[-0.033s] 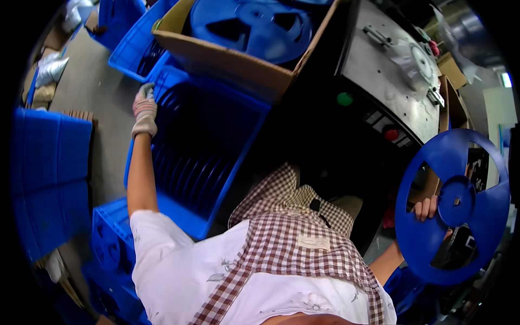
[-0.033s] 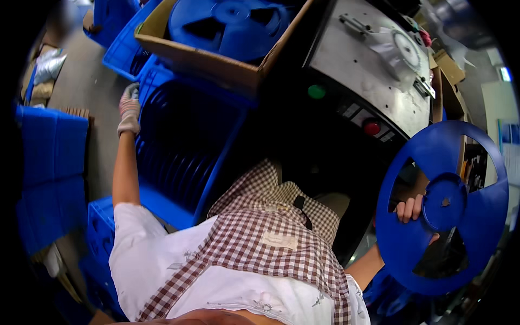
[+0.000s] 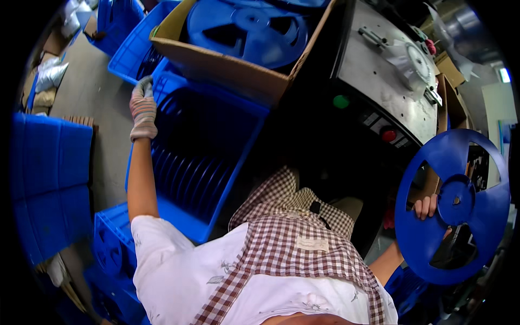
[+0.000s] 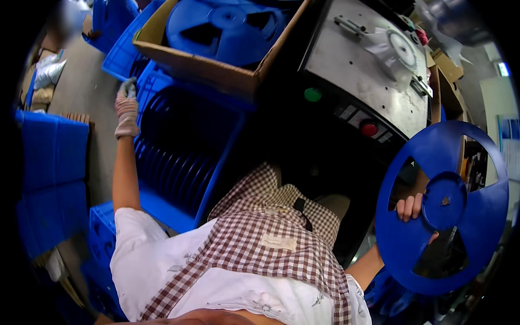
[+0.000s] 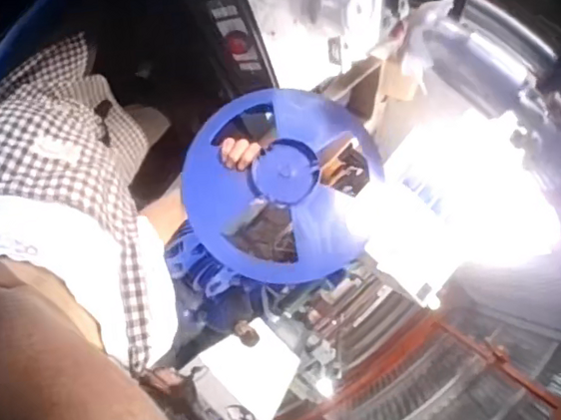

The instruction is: The person repeatedly picks up blue plastic circular parts from a blue crate, places them on a machine platform, presses a button, and then removes the parts to place them into a cardboard box. The process is repeated continuously throughout the video.

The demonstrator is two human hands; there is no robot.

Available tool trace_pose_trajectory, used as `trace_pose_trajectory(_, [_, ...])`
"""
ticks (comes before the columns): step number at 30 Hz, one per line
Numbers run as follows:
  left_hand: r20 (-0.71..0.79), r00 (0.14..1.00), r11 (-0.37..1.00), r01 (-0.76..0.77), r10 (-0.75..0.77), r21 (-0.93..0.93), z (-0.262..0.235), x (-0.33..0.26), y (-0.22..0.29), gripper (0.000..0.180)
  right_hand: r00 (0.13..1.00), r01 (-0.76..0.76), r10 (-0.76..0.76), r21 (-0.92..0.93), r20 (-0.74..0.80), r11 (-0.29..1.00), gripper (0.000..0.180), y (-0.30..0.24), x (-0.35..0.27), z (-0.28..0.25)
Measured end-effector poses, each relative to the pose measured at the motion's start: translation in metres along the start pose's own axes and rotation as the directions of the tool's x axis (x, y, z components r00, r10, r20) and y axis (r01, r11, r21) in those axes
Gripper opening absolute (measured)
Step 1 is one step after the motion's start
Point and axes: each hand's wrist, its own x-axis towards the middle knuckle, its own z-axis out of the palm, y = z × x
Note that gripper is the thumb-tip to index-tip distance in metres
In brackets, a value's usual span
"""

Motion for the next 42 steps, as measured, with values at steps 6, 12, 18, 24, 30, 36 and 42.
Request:
trace_pose_trajectory(6, [0.320, 0.736, 0.769, -0.639, 0.597, 0.034, 0.078, 0.050, 0.213, 0.033, 0.995, 0.087, -0.082, -0.089, 0.058, 0.992, 0.053, 0.014, 0.010, 0.002])
trace_pose_trajectory(12, [0.516, 0.725, 0.453, -0.689, 0.456, 0.566, 0.235, 0.135, 0.268, 0.066, 0.997, 0.076, -0.075, -0.073, 0.022, 0.994, 0.054, -0.023, 0.003, -0.006])
trace_pose_trajectory(18, [0.756, 0.647, 0.384, -0.725, 0.097, 0.572, 0.246, 0.146, 0.291, 0.054, 0.972, 0.130, -0.149, -0.115, -0.179, 0.985, 0.053, -0.038, -0.021, 0.016])
trace_pose_trajectory(24, [0.783, 0.594, 0.395, -0.774, 0.183, 0.495, 0.165, 0.119, 0.268, 0.049, 0.984, 0.149, -0.149, -0.004, -0.103, 0.989, 0.061, -0.024, -0.022, 0.013])
trace_pose_trajectory(30, [0.628, 0.665, 0.390, -0.747, 0.405, 0.539, 0.181, 0.096, 0.266, 0.071, 0.998, 0.038, -0.040, 0.030, 0.042, 0.999, 0.057, -0.022, -0.013, 0.025])
trace_pose_trajectory(36, [0.744, 0.647, 0.417, -0.730, 0.167, 0.541, 0.175, 0.092, 0.302, 0.071, 0.993, 0.099, -0.103, -0.071, -0.059, 0.993, 0.048, -0.044, -0.060, 0.044])
trace_pose_trajectory(42, [0.616, 0.717, 0.668, -0.636, 0.327, 0.386, 0.138, 0.085, 0.304, 0.071, 0.985, 0.160, -0.162, -0.032, -0.065, 0.987, 0.053, -0.047, -0.090, 0.040])
